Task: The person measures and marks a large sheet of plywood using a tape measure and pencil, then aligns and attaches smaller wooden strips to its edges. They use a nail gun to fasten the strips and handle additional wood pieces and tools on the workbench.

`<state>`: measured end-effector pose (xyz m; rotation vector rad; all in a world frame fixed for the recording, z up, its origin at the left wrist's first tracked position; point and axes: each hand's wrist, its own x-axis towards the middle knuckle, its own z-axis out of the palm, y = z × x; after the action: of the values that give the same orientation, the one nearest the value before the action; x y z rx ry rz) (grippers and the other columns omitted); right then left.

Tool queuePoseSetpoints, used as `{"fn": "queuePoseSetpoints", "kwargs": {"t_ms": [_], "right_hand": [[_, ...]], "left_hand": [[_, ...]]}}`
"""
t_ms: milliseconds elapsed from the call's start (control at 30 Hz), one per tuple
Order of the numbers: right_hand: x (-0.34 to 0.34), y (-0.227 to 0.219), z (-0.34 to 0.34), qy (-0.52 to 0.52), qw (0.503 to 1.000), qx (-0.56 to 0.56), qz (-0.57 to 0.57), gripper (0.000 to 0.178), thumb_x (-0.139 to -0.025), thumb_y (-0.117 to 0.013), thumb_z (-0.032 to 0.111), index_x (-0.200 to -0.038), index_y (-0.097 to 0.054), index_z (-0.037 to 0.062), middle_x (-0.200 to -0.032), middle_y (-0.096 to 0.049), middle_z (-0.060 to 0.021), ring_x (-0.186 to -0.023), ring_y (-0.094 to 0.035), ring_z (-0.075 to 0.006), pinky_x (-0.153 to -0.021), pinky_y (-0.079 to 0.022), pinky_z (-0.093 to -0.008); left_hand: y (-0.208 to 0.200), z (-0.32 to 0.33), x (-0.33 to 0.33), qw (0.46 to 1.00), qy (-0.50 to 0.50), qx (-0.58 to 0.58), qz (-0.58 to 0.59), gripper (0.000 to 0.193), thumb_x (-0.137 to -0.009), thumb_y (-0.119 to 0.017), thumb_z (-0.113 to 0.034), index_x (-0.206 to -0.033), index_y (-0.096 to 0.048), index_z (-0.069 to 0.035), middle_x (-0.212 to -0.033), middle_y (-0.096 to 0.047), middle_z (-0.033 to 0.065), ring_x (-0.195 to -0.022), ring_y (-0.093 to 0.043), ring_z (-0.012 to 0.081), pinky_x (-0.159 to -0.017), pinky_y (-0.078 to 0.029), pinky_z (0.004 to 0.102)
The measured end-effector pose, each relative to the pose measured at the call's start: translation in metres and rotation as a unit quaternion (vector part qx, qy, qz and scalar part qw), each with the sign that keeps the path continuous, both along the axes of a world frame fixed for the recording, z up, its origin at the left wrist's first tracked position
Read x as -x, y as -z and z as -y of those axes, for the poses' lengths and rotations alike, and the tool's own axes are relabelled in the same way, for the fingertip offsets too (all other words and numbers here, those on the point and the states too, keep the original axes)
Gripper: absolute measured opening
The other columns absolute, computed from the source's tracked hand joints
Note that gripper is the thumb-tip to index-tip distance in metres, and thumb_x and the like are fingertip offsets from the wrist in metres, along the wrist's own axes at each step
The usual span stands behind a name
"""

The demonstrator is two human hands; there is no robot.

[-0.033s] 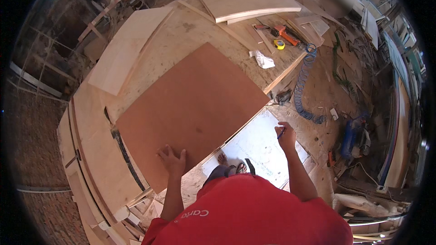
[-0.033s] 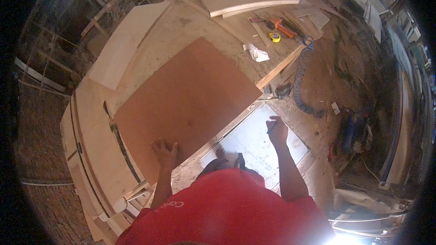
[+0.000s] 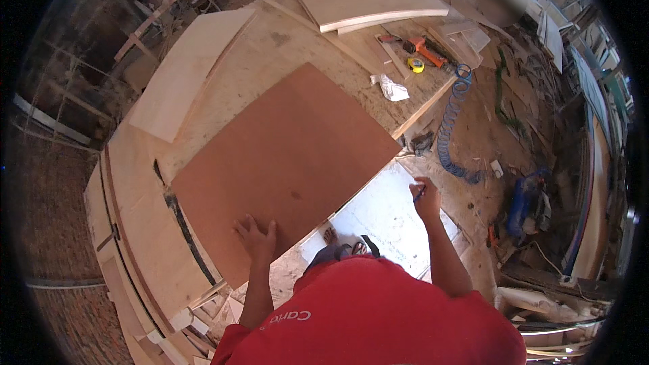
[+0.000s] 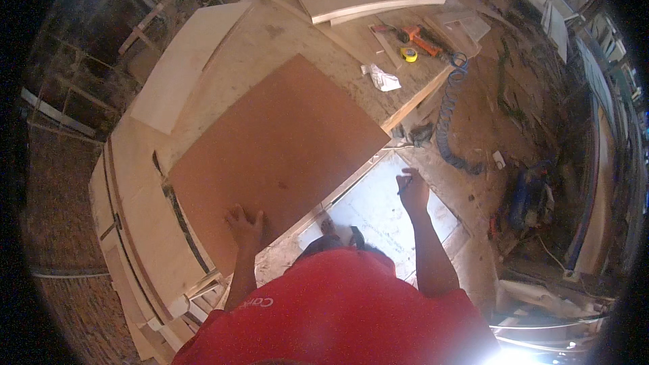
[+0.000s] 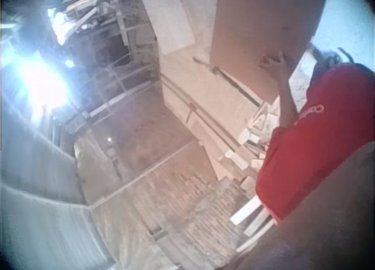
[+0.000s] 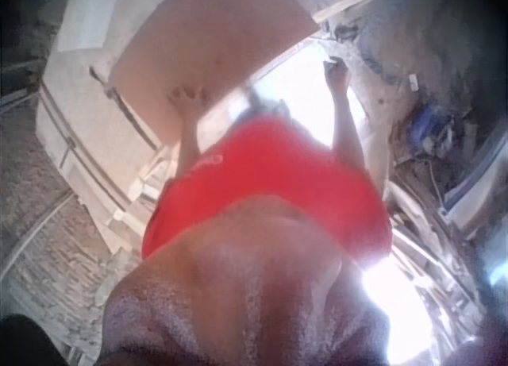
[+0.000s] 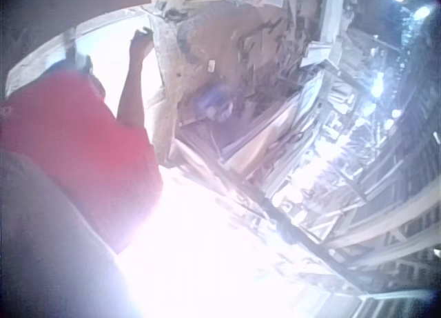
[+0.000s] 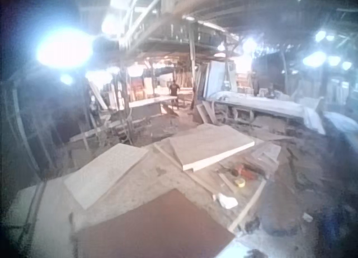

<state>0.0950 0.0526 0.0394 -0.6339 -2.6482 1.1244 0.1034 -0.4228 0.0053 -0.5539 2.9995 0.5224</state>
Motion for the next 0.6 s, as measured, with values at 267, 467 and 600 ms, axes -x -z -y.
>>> {"fn": "queuePoseSetpoints", "kwargs": {"t_ms": [267,467,600], "right_hand": [[0.139,-0.002,-0.051,-0.024,0.984,-0.131,-0.117,0.025,-0.087,-0.073,0.022,-0.106,-0.069,0.0057,-0.085,-0.073,-0.0116,-0.079,-0.072,-0.0238,-0.070,-0.054,-0.0347],[0.323,-0.036,-0.077,-0.104,0.986,-0.046,-0.126,0.026,-0.085,-0.076,0.021,-0.105,-0.070,0.0071,-0.090,-0.074,-0.0134,-0.085,-0.073,-0.0286,-0.074,-0.055,-0.0374],[0.450,0.005,-0.090,-0.192,0.972,-0.122,-0.053,0.033,-0.080,-0.079,0.026,-0.107,-0.070,0.0093,-0.093,-0.074,-0.0135,-0.090,-0.072,-0.0316,-0.078,-0.056,-0.0420]], "left_hand": [[-0.026,-0.045,0.086,0.999,0.022,0.001,0.039,0.087,-0.085,-0.070,-0.052,-0.150,-0.041,-0.002,-0.156,-0.017,0.0390,-0.145,-0.014,0.0587,-0.118,-0.023,0.0602],[-0.003,-0.076,0.127,0.999,-0.013,0.045,0.019,0.088,-0.084,-0.071,-0.051,-0.150,-0.040,-0.001,-0.157,-0.021,0.0361,-0.146,-0.017,0.0548,-0.120,-0.019,0.0588],[-0.008,-0.110,0.139,0.994,-0.102,0.015,0.034,0.090,-0.083,-0.070,-0.052,-0.151,-0.038,-0.001,-0.159,-0.020,0.0330,-0.149,-0.017,0.0499,-0.120,-0.018,0.0595]]}}
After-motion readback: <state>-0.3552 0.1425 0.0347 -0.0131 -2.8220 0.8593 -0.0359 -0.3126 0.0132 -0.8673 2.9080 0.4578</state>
